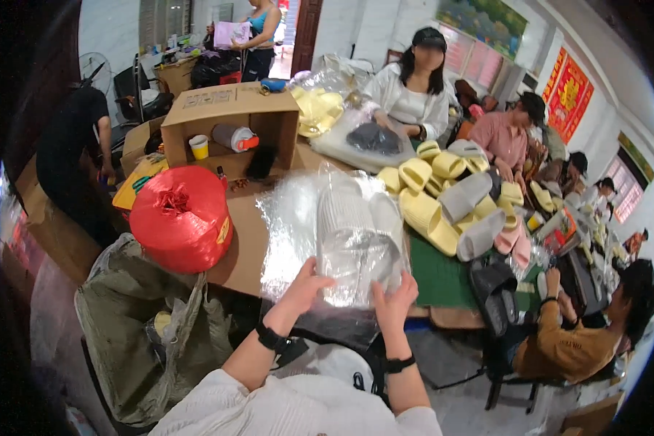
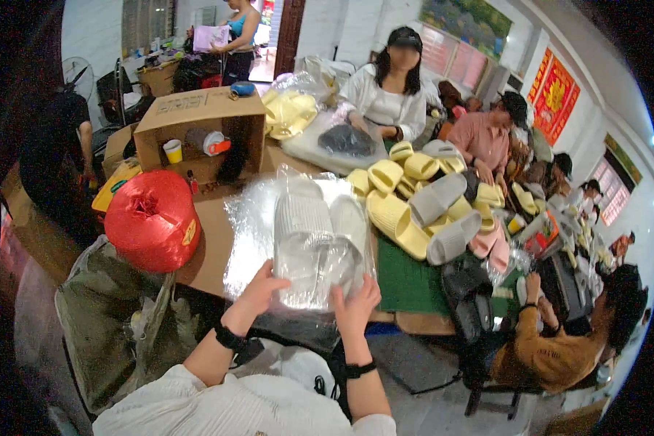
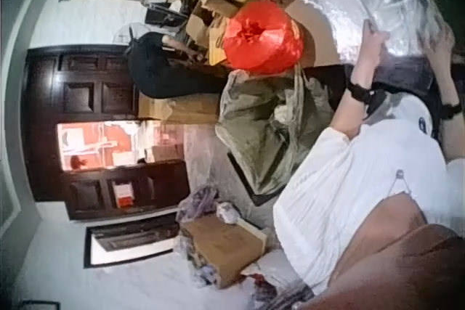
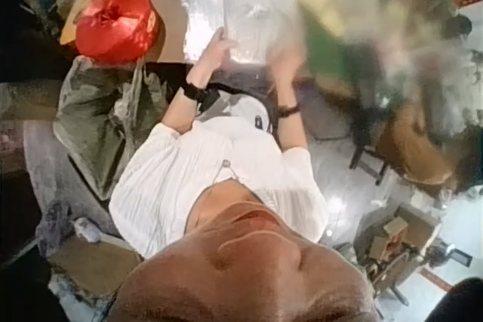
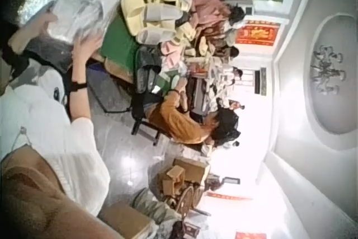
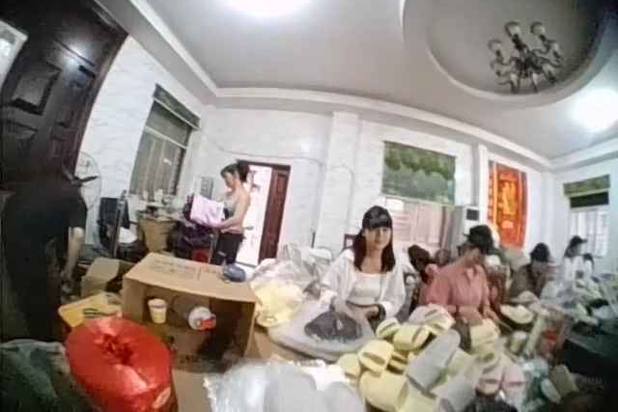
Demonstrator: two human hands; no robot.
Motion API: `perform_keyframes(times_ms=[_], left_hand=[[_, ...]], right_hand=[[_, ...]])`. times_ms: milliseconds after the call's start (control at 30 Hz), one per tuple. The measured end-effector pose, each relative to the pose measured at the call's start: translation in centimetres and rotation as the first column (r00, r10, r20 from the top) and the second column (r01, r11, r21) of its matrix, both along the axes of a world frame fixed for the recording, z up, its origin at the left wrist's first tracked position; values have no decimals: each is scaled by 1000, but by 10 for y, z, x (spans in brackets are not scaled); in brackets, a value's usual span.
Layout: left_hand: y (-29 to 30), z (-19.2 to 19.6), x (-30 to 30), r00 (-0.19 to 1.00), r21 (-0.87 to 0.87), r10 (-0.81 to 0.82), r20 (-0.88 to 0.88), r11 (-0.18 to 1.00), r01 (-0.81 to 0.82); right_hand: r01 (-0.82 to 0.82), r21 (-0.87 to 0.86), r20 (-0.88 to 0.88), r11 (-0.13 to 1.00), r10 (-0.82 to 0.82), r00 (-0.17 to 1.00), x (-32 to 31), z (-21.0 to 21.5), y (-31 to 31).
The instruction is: Packing pairs of sandals into clear plastic bags in a shoe factory.
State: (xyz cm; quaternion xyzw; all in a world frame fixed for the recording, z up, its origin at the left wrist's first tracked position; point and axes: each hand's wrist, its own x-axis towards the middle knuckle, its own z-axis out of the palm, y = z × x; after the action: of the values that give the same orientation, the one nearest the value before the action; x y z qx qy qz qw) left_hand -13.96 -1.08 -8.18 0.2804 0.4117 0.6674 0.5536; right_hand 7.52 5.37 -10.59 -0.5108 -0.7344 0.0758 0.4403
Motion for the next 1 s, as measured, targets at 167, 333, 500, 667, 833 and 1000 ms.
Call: perform_keyframes(times_ms=[167, 333, 500, 667, 833, 1000], left_hand=[[-25, 10, 2, 961, 150, -177, 213, 978, 147], [-36, 18, 5, 909, 185, -317, 271, 944, 274], [-45, 27, 25, 910, 129, -290, 297, 956, 262], [-54, 16, 29, 902, 166, -344, 261, 937, 309], [-70, 28, 33, 971, 134, -240, 17, 963, 236], [-88, 22, 32, 1000, 159, 0, -23, 987, 4]], right_hand=[[-141, -232, -338, 962, 56, 940, 20, 45, -31], [-554, -276, -785, 786, 148, 601, 31, 63, -53], [-457, -153, -756, 876, 194, 626, 16, 55, -62], [-390, -158, -626, 907, 213, 750, -2, 52, -74], [-332, -238, -578, 913, 142, 804, 6, 31, -72], [-419, -356, -550, 835, 176, 817, -8, 40, -82]])
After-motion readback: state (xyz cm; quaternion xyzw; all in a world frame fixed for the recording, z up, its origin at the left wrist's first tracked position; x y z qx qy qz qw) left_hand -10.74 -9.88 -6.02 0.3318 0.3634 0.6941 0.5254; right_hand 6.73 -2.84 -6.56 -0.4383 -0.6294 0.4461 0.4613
